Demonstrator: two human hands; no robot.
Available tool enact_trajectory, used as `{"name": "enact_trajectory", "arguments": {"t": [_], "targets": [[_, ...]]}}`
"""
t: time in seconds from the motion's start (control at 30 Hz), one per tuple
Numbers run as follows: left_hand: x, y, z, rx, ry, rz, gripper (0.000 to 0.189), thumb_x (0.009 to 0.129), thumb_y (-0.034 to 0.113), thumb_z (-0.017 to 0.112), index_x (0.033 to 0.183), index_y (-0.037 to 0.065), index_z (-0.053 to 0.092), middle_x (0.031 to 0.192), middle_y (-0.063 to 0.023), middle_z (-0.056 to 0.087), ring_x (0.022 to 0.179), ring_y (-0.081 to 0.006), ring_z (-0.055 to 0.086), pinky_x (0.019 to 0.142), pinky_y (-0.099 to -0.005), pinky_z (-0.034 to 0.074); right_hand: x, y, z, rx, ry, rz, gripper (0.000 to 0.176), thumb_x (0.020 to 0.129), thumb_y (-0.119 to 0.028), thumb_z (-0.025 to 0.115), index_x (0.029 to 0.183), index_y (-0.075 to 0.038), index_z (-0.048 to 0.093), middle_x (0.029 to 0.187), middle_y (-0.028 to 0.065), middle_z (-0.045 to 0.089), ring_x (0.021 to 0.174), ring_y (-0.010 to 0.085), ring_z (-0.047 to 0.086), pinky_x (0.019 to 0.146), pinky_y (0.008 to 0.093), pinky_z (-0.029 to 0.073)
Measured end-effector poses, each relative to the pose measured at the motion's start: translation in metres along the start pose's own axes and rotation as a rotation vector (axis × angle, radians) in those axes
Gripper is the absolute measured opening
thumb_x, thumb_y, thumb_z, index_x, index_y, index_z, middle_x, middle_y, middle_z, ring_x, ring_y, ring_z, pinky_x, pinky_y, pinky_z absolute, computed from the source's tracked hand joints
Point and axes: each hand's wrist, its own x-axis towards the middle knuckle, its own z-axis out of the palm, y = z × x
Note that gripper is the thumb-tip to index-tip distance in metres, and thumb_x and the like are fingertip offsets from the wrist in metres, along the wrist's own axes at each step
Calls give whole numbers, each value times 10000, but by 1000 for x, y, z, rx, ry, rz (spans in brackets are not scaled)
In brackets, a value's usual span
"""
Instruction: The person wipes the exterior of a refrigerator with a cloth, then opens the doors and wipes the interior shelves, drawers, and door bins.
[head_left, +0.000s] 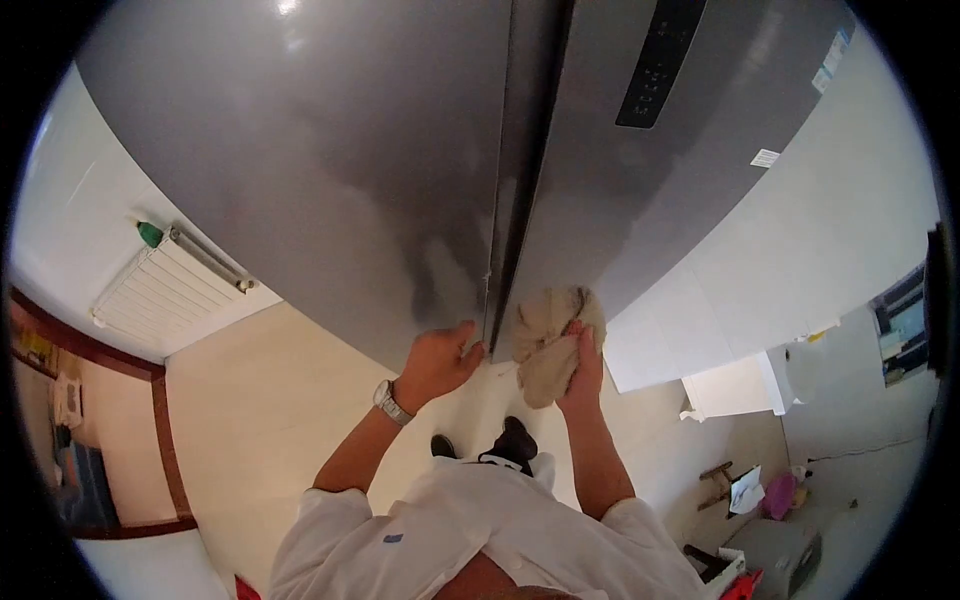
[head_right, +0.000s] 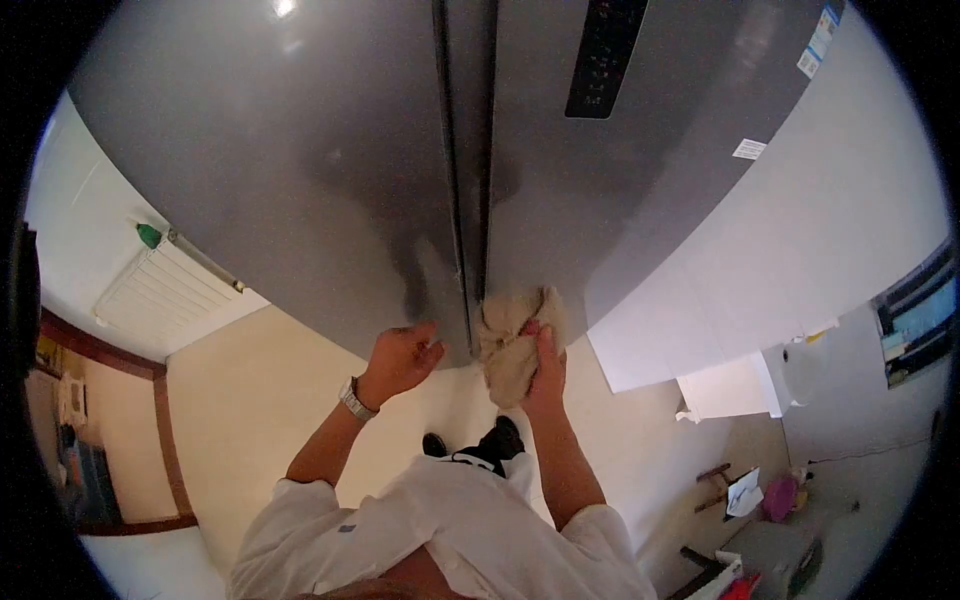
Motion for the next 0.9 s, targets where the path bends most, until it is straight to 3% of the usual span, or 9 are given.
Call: {"name": "enact_trajectory", "arguments": {"t": [0.17, 0.3, 0.4, 0.47, 0.5, 0.57, 0.7, 0.83, 0.9], "targets": [[1, 17, 10, -40, 74, -135, 366, 782, 201, 638, 1063, -22, 564, 618, -161, 592, 586, -318, 603, 511, -393, 457, 40, -11, 37, -131, 53, -3, 523, 884, -344, 585, 1279, -65, 387, 1187, 89, 510, 1052, 232, 531, 853, 389, 490], [-23, 12, 49, -71, 208, -342, 309, 770, 185, 660, 959, -40, 565, 609, -165, 591, 573, -320, 603, 503, -378, 462, 64, -23, 61, -220, -110, 37, 536, 875, -334, 606, 1277, -55, 386, 1170, 83, 517, 1032, 209, 532, 854, 347, 474], [-47, 20, 63, -75, 258, -497, 305, 770, 188, 668, 929, -51, 563, 582, -162, 581, 545, -310, 597, 493, -360, 460, 76, -21, 77, -465, -425, -124, 518, 888, -341, 583, 1262, -38, 393, 1153, 91, 523, 1020, 201, 531, 852, 318, 453], [-68, 24, 71, -56, 283, -585, 311, 774, 193, 669, 928, -55, 563, 566, -159, 574, 524, -300, 590, 486, -348, 456, 80, -13, 91, -644, -704, -334, 477, 909, -309, 549, 1251, -16, 391, 1124, 108, 538, 1003, 200, 539, 854, 300, 437], [-79, 23, 76, -87, 269, -698, 306, 776, 192, 666, 922, -56, 560, 555, -154, 568, 508, -291, 578, 482, -334, 451, 84, -5, 96, -632, -717, -323, 477, 909, -309, 549, 1251, -16, 391, 1124, 108, 538, 1003, 200, 539, 854, 300, 437], [-101, 13, 86, -137, 178, -910, 337, 786, 186, 655, 972, -77, 557, 535, -136, 560, 467, -230, 552, 476, -303, 440, 94, 12, 104, -749, -599, -714, 392, 929, -254, 511, 1215, -1, 420, 1099, 114, 552, 980, 196, 553, 864, 313, 436], [-140, 8, 108, -377, 386, -1005, 455, 795, 204, 658, 1086, -124, 534, 538, -111, 577, 485, -132, 567, 455, -282, 434, 99, 21, 115, -569, -562, -557, 352, 915, -202, 530, 1162, 41, 469, 1119, 179, 544, 1061, 302, 512, 964, 408, 348], [-150, 9, 112, -441, 377, -1039, 433, 800, 213, 658, 1060, -115, 546, 531, -99, 569, 471, -127, 559, 447, -275, 432, 110, 28, 102, -744, -514, -690, 411, 909, -243, 546, 1192, 38, 449, 1136, 181, 542, 1046, 313, 533, 921, 399, 394], [-150, 8, 109, -451, 281, -981, 413, 807, 227, 652, 1031, -107, 554, 505, -89, 544, 452, -128, 543, 441, -282, 425, 110, 27, 100, -806, -473, -716, 418, 910, -253, 541, 1196, 38, 451, 1147, 184, 542, 1048, 316, 539, 905, 392, 411]]}}
